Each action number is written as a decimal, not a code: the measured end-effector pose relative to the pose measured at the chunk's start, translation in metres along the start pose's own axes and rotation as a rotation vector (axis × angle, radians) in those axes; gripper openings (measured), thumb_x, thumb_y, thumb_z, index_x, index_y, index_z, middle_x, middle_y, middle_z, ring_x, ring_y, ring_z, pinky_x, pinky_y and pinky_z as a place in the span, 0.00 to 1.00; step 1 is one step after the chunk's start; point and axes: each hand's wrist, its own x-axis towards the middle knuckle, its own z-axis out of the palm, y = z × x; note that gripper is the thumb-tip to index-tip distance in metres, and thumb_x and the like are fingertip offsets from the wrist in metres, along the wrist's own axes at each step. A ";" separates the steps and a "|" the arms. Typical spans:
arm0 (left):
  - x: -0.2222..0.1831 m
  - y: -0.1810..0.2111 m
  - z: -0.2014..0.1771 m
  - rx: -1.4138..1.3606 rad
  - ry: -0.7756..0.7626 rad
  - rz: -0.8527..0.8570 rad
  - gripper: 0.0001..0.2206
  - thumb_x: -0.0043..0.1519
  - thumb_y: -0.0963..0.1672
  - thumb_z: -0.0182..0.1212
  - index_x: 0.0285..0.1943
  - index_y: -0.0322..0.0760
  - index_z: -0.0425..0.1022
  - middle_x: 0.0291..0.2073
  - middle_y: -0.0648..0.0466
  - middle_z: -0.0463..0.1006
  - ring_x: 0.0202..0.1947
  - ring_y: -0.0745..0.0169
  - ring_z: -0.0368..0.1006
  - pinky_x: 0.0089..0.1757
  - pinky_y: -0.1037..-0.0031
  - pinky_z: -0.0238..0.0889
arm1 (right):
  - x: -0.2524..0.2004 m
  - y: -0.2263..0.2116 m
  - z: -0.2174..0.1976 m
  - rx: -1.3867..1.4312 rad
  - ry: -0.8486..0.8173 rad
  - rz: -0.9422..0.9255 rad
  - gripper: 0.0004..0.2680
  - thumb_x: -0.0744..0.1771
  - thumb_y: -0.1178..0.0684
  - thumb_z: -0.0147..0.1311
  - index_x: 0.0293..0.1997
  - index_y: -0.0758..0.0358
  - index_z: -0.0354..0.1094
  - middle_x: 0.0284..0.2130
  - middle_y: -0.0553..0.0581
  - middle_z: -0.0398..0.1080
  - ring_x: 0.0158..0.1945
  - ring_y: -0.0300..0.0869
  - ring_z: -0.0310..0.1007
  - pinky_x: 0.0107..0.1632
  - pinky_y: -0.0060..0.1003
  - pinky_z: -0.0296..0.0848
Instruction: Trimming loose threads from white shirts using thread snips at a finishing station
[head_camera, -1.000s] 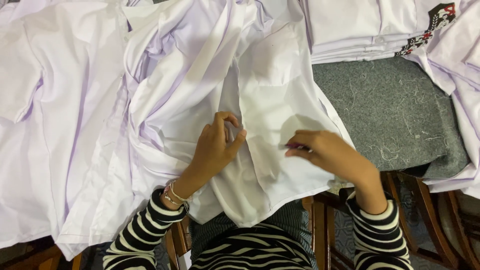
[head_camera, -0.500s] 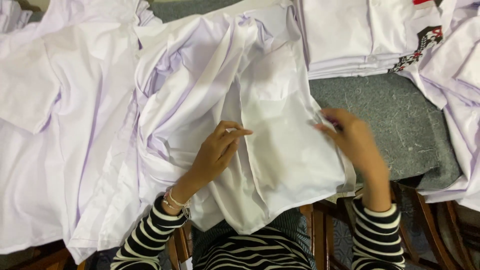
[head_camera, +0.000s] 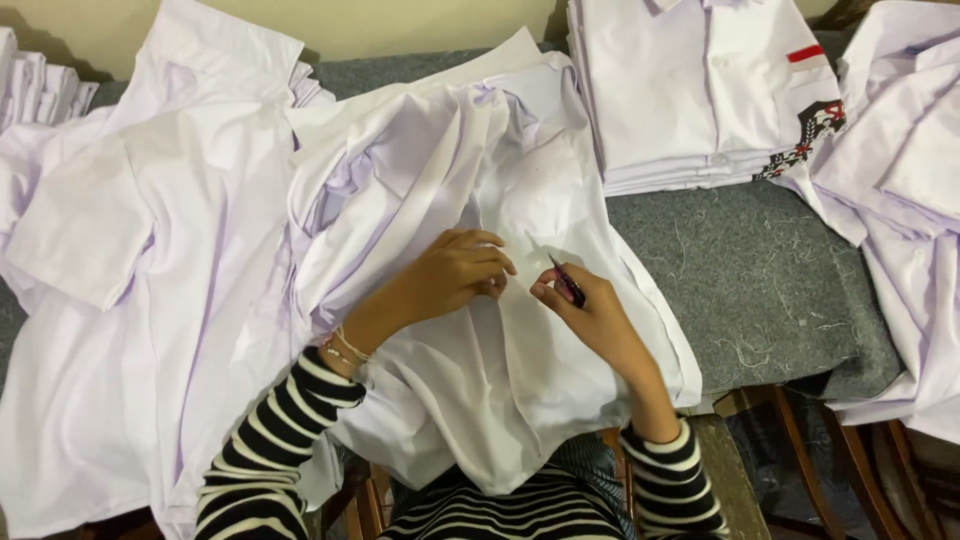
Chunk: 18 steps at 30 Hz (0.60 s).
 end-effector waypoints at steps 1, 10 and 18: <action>0.004 -0.005 0.006 -0.069 -0.002 0.009 0.05 0.63 0.48 0.62 0.35 0.52 0.73 0.41 0.67 0.78 0.56 0.65 0.69 0.57 0.69 0.57 | -0.001 0.010 0.008 0.074 0.066 0.045 0.07 0.66 0.51 0.64 0.43 0.59 0.76 0.19 0.48 0.59 0.25 0.38 0.62 0.33 0.35 0.66; 0.056 -0.012 0.016 -0.224 -0.121 0.062 0.07 0.65 0.47 0.62 0.45 0.49 0.67 0.29 0.61 0.74 0.35 0.61 0.76 0.44 0.66 0.65 | 0.003 0.029 0.035 0.281 0.308 0.204 0.06 0.62 0.52 0.71 0.35 0.59 0.78 0.16 0.44 0.56 0.22 0.30 0.55 0.30 0.26 0.58; 0.047 -0.016 0.016 -0.545 -0.220 -0.055 0.11 0.70 0.51 0.52 0.44 0.43 0.67 0.29 0.50 0.72 0.37 0.46 0.75 0.43 0.57 0.64 | 0.009 0.028 0.026 0.409 0.243 0.290 0.06 0.64 0.55 0.68 0.26 0.59 0.76 0.14 0.41 0.58 0.22 0.29 0.54 0.30 0.23 0.55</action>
